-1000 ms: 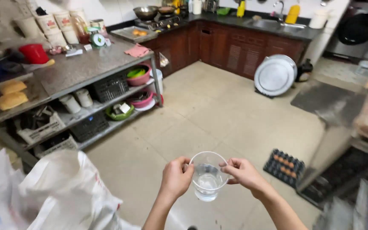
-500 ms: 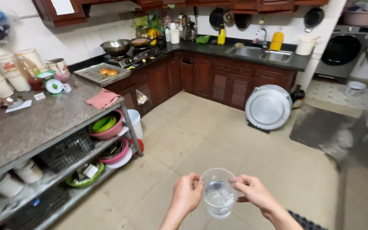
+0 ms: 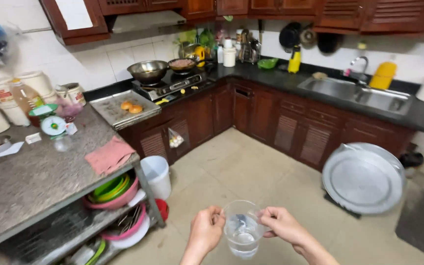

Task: A person washes a plastic cup in a sink and then fills it with water from a large dispenser in a bakery environment.

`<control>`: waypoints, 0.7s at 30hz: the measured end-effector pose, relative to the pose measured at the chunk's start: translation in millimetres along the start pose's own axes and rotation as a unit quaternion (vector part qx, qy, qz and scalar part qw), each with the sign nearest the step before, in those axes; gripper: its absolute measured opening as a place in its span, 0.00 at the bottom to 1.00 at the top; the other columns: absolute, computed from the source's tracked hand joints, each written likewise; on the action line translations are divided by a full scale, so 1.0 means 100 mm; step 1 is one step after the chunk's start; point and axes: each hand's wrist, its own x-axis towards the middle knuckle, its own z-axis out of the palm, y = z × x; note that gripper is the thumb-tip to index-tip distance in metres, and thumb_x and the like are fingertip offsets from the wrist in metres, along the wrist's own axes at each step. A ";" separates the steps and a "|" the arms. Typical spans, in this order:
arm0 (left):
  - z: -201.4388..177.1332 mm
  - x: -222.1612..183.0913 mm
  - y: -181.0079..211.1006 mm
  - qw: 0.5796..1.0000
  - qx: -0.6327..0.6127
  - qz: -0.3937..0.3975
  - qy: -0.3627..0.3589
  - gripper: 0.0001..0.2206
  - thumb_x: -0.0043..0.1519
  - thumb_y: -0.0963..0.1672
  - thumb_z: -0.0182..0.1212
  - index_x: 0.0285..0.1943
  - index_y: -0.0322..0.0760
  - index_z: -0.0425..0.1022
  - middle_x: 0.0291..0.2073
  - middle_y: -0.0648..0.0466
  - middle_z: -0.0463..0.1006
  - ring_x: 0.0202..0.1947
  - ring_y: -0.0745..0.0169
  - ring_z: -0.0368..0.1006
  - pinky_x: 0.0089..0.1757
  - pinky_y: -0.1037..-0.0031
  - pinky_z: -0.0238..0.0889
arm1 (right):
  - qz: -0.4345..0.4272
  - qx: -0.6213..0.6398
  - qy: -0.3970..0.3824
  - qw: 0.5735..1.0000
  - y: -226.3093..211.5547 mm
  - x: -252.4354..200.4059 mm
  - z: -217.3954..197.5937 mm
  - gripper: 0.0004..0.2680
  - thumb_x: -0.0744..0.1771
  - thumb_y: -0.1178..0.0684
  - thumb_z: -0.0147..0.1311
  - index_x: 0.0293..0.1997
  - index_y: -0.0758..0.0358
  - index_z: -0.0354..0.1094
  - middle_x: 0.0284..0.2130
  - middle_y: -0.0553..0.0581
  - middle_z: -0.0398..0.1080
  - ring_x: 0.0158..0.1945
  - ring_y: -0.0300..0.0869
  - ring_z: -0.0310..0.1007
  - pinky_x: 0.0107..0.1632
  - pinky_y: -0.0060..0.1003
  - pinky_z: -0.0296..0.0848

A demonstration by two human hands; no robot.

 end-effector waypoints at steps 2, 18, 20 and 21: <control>0.00 0.70 0.03 1.000 0.010 0.011 0.013 0.08 0.69 0.52 0.64 0.45 0.56 0.87 0.20 0.67 0.76 0.30 0.67 0.75 0.44 0.70 0.69 | -0.022 -0.003 -0.012 1.000 -0.19 0.62 -0.05 0.12 0.68 0.53 0.63 0.26 0.53 0.62 0.42 0.48 0.73 0.43 0.34 0.74 0.52 0.43 0.91; 0.91 5.72 1.13 0.995 0.009 0.035 -0.092 0.09 0.65 0.45 0.61 0.44 0.55 0.88 0.29 0.66 0.87 0.37 0.68 0.82 0.48 0.76 0.73 | 0.019 0.064 0.105 0.992 -1.39 5.15 -1.42 0.09 0.70 0.56 0.60 0.30 0.57 0.66 0.44 0.54 0.87 0.63 0.37 0.85 0.55 0.52 0.92; 1.30 6.65 0.93 0.994 0.006 0.082 -0.075 0.11 0.61 0.44 0.59 0.43 0.54 0.90 0.36 0.67 0.91 0.43 0.70 0.86 0.50 0.77 0.75 | 0.007 0.081 0.097 0.992 -1.44 5.90 -1.63 0.05 0.69 0.56 0.61 0.34 0.61 0.74 0.41 0.55 0.85 0.55 0.40 0.84 0.53 0.53 0.93; 1.53 7.08 0.87 0.990 0.001 0.131 -0.057 0.14 0.57 0.43 0.57 0.42 0.53 0.91 0.42 0.68 0.95 0.49 0.72 0.91 0.53 0.79 0.78 | -0.007 0.096 0.090 0.991 -1.47 6.23 -1.79 0.05 0.68 0.57 0.63 0.37 0.66 0.83 0.37 0.57 0.82 0.48 0.42 0.83 0.51 0.54 0.94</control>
